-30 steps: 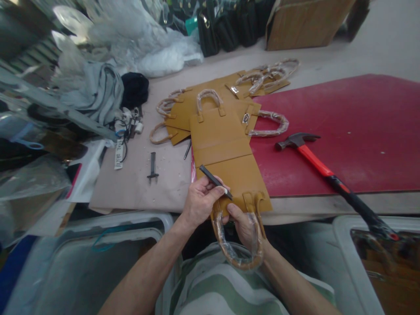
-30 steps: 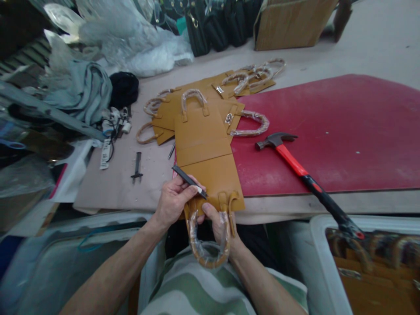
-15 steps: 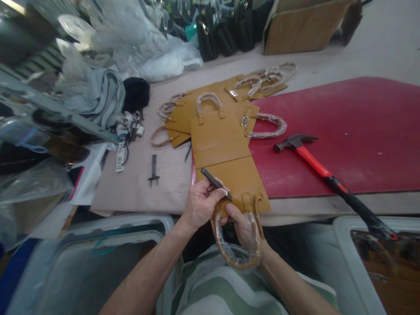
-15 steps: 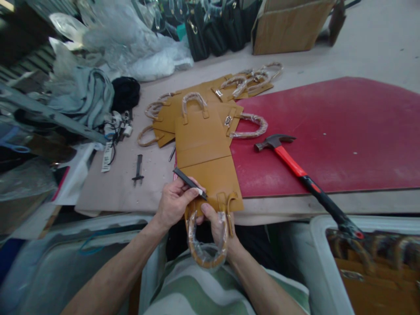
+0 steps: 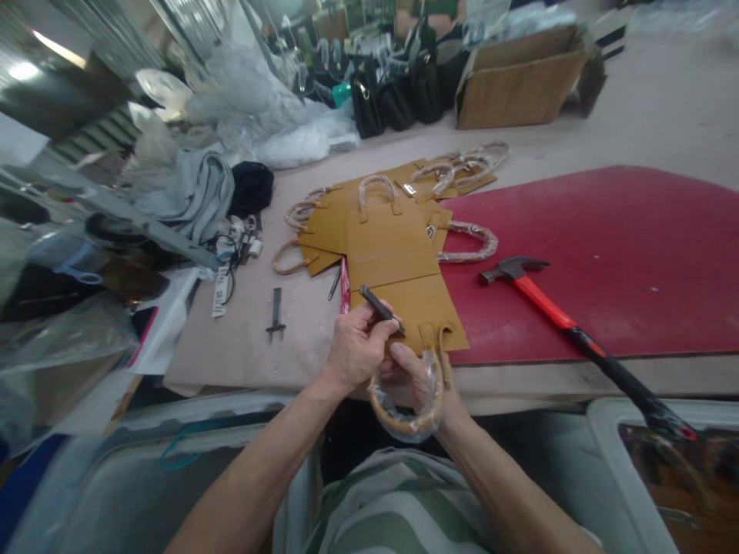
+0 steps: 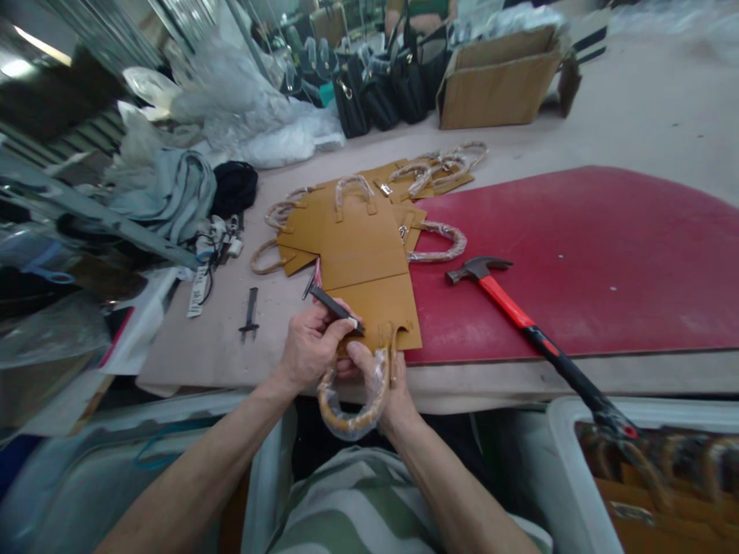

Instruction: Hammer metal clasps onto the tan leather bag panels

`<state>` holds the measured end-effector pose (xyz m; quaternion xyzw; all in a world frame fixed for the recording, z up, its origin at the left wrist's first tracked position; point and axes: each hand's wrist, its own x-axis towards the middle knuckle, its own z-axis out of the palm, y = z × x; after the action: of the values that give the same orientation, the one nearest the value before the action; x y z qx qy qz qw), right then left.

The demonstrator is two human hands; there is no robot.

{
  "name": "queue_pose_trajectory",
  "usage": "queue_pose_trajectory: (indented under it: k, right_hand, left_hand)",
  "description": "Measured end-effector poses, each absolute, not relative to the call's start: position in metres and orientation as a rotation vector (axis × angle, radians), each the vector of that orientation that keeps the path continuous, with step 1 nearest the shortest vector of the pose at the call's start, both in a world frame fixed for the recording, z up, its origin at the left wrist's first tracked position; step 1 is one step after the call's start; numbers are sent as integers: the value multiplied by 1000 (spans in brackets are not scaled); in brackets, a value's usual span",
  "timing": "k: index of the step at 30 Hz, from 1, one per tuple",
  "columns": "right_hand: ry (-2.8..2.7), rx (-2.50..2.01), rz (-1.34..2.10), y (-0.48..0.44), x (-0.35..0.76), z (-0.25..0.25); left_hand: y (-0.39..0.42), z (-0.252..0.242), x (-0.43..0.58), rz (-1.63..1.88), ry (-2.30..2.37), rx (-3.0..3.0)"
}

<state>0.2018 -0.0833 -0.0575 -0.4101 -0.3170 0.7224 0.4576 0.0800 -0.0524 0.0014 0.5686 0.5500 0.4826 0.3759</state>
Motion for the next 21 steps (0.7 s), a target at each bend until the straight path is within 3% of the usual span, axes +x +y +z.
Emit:
queue_pose_trajectory:
  k: [10, 21]
  right_hand:
    - [-900, -1195, 1833, -98, 239, -45]
    - [-1177, -1427, 1666, -108, 298, -61]
  left_hand:
    - [-50, -41, 81, 1182, 1474, 1704]
    - [-55, -48, 81, 1225, 1415, 1959]
